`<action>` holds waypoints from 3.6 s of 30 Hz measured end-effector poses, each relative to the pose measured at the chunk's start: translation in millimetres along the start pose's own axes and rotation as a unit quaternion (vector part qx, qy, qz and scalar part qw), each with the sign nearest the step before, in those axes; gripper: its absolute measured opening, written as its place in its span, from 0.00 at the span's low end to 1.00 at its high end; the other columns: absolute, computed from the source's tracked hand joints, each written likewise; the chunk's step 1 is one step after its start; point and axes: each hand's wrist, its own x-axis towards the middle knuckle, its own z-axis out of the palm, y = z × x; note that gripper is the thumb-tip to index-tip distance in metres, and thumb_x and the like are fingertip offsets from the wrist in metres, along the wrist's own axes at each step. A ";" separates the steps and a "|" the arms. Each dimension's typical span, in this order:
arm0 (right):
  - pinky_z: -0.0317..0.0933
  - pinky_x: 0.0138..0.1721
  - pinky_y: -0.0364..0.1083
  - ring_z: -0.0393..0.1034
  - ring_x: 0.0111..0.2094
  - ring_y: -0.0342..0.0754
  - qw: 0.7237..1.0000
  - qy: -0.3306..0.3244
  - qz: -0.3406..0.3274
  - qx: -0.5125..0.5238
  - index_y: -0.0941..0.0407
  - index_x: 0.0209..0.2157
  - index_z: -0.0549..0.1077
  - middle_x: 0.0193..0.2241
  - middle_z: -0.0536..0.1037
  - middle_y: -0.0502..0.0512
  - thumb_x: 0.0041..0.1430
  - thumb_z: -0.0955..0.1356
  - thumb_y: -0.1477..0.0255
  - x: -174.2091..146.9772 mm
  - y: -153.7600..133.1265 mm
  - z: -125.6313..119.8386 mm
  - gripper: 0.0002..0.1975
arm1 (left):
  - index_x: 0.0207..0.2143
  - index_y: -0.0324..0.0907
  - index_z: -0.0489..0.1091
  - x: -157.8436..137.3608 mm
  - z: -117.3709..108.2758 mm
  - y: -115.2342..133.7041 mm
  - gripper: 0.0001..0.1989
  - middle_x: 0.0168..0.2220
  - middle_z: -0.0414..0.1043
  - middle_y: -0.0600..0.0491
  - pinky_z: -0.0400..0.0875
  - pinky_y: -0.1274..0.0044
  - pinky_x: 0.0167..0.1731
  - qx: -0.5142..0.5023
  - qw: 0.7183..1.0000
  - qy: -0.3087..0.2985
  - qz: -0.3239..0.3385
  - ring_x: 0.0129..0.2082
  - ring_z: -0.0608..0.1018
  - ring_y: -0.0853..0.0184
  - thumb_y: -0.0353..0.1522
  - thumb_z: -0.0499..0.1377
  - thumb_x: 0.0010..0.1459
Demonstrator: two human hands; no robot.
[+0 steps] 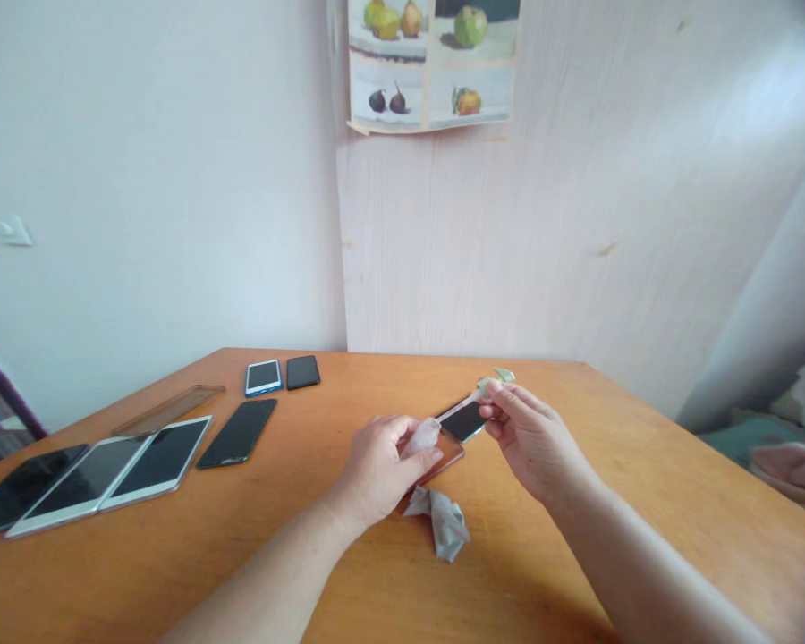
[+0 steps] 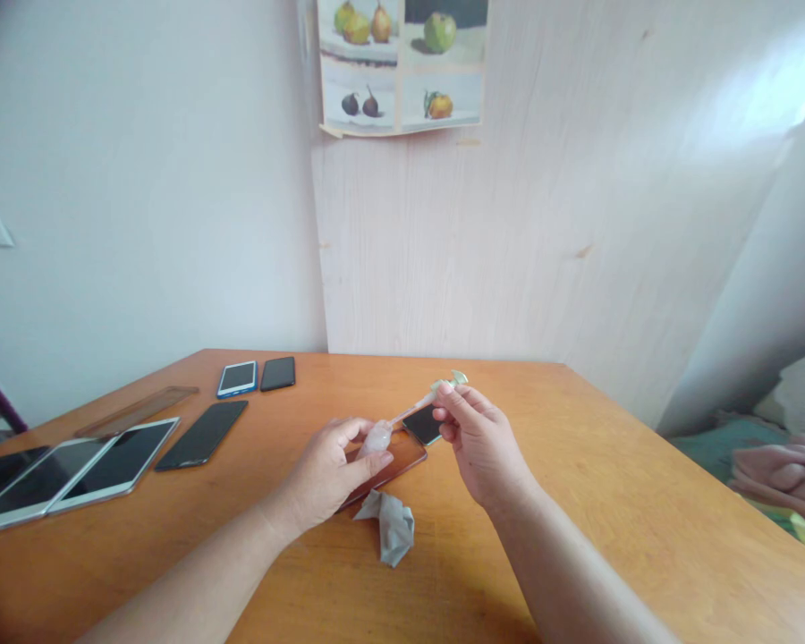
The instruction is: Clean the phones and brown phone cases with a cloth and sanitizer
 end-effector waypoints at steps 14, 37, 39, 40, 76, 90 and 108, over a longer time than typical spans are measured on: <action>0.61 0.25 0.36 0.65 0.30 0.40 0.998 0.027 0.038 0.047 0.58 0.35 0.79 0.33 0.74 0.54 0.55 0.74 0.68 0.8 2.7 -1.7 0.08 | 0.41 0.46 0.76 -0.8 -2.2 3.8 0.13 0.40 0.78 0.53 0.67 0.74 0.41 -0.016 1.000 0.015 0.005 0.41 0.76 0.61 0.41 0.64 0.54; 0.61 0.23 0.36 0.67 0.29 0.41 0.994 0.029 0.074 0.069 0.57 0.34 0.78 0.31 0.77 0.53 0.53 0.73 0.70 1.2 1.1 -3.3 0.07 | 0.40 0.44 0.75 -2.2 -3.5 8.9 0.12 0.39 0.78 0.53 0.69 0.75 0.41 -0.087 0.996 -0.003 -0.008 0.40 0.78 0.62 0.39 0.64 0.55; 0.60 0.22 0.36 0.67 0.28 0.41 0.995 0.033 0.076 0.054 0.58 0.34 0.78 0.31 0.77 0.53 0.53 0.73 0.70 1.5 -1.5 -3.8 0.07 | 0.41 0.43 0.74 -3.0 -2.8 8.8 0.12 0.39 0.78 0.52 0.69 0.75 0.40 -0.121 0.992 -0.020 -0.014 0.39 0.77 0.63 0.39 0.63 0.56; 0.59 0.21 0.36 0.66 0.27 0.40 0.995 0.036 0.077 0.050 0.57 0.34 0.78 0.31 0.77 0.53 0.53 0.73 0.70 1.9 -3.1 -4.3 0.07 | 0.41 0.42 0.74 -3.4 -2.4 8.7 0.13 0.39 0.78 0.52 0.69 0.76 0.39 -0.142 0.989 -0.030 -0.021 0.38 0.77 0.64 0.40 0.63 0.57; 0.62 0.26 0.42 0.73 0.29 0.46 0.903 -0.229 0.131 -0.339 0.56 0.35 0.76 0.27 0.79 0.52 0.56 0.71 0.67 -6.5 0.4 -13.6 0.08 | 0.34 0.39 0.70 -4.0 -14.5 2.5 0.13 0.31 0.72 0.54 0.66 0.77 0.31 -0.182 0.971 -0.104 -0.111 0.30 0.73 0.67 0.40 0.64 0.52; 0.61 0.25 0.42 0.71 0.28 0.45 0.931 -0.159 0.071 -0.322 0.56 0.35 0.76 0.27 0.79 0.53 0.56 0.70 0.65 -6.9 0.6 -7.9 0.09 | 0.34 0.39 0.72 16.1 -30.1 -42.5 0.15 0.32 0.75 0.53 0.68 0.75 0.34 -0.105 0.985 0.064 -0.122 0.33 0.76 0.64 0.42 0.63 0.52; 0.52 0.26 0.43 0.60 0.26 0.43 0.873 -0.198 -0.022 -0.444 0.54 0.32 0.74 0.24 0.69 0.47 0.57 0.70 0.67 -16.2 0.2 2.8 0.06 | 0.45 0.42 0.70 17.6 -14.9 -61.8 0.16 0.39 0.78 0.51 0.70 0.76 0.34 -0.100 0.980 0.075 -0.152 0.37 0.78 0.64 0.33 0.62 0.53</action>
